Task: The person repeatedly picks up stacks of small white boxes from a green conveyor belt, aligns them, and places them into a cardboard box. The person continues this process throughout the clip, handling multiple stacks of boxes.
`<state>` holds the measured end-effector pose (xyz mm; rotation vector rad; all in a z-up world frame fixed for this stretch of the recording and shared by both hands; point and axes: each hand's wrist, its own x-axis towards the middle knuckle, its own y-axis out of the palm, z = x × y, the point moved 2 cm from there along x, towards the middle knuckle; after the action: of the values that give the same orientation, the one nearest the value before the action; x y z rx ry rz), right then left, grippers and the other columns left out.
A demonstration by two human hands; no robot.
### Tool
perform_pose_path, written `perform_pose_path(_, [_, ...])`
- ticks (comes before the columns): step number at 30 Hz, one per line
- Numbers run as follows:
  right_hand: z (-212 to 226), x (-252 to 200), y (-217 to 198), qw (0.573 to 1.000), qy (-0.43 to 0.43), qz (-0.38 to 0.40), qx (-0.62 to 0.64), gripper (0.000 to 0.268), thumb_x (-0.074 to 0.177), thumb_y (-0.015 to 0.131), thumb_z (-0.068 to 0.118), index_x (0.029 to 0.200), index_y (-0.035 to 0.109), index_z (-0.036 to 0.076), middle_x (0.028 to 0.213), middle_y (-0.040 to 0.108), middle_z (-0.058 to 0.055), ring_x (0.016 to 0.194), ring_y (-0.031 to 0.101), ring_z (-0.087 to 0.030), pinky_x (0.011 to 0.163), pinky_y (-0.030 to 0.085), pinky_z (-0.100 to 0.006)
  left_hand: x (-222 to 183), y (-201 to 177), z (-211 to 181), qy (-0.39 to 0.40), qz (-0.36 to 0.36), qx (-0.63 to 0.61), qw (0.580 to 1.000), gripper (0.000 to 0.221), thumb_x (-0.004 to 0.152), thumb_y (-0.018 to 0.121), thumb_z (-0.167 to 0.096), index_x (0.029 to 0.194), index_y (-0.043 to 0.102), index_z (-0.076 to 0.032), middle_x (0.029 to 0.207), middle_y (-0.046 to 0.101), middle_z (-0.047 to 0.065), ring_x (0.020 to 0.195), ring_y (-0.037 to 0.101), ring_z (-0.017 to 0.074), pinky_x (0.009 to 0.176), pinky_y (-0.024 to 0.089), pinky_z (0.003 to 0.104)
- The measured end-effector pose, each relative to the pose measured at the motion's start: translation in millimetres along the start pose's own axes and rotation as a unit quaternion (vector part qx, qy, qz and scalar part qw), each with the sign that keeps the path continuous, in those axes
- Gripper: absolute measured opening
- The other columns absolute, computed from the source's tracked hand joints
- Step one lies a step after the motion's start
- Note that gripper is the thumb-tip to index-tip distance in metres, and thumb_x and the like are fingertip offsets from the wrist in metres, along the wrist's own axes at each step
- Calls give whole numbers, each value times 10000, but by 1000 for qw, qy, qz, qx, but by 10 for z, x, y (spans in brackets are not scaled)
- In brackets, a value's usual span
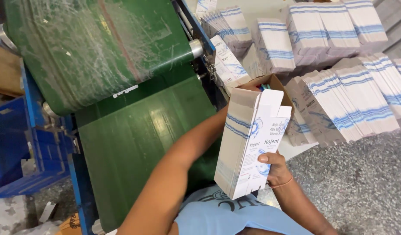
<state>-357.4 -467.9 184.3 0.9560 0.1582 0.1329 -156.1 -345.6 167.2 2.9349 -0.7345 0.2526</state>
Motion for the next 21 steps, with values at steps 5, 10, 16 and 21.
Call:
perform_pose_path(5, [22,22,-97,998,-15,-16,-56,709,694,730,42,1359,543,-118,1199,702,-269,1005,741,-379,877,616,-481,78,92,-139,51,4,65,997,262,992,658,-280,1021,713,-26,894,697,72,801,638,164,680,503,326])
perform_pose_path(10, [-1,-29,-212,997,26,-53,-40,712,681,727,60,1344,546,-125,1192,708,-267,1000,746,-375,877,616,-468,-154,142,-90,70,-9,120,990,237,963,681,-252,1002,713,-20,897,699,80,808,643,165,683,511,323])
perform_pose_path(16, [-1,-4,-292,998,22,-37,-39,702,701,735,82,1340,547,-141,1167,710,-288,975,742,-394,859,617,-484,-220,99,-177,128,-30,198,971,211,929,709,-218,979,713,-14,900,701,91,816,650,166,687,521,320])
perform_pose_path(21, [48,-34,-364,998,-17,-43,-35,734,670,746,53,1353,537,-118,1208,698,-261,1022,732,-376,891,604,-471,-514,-76,-149,169,-14,250,953,196,906,727,-196,964,712,-9,903,702,98,821,654,167,689,527,318])
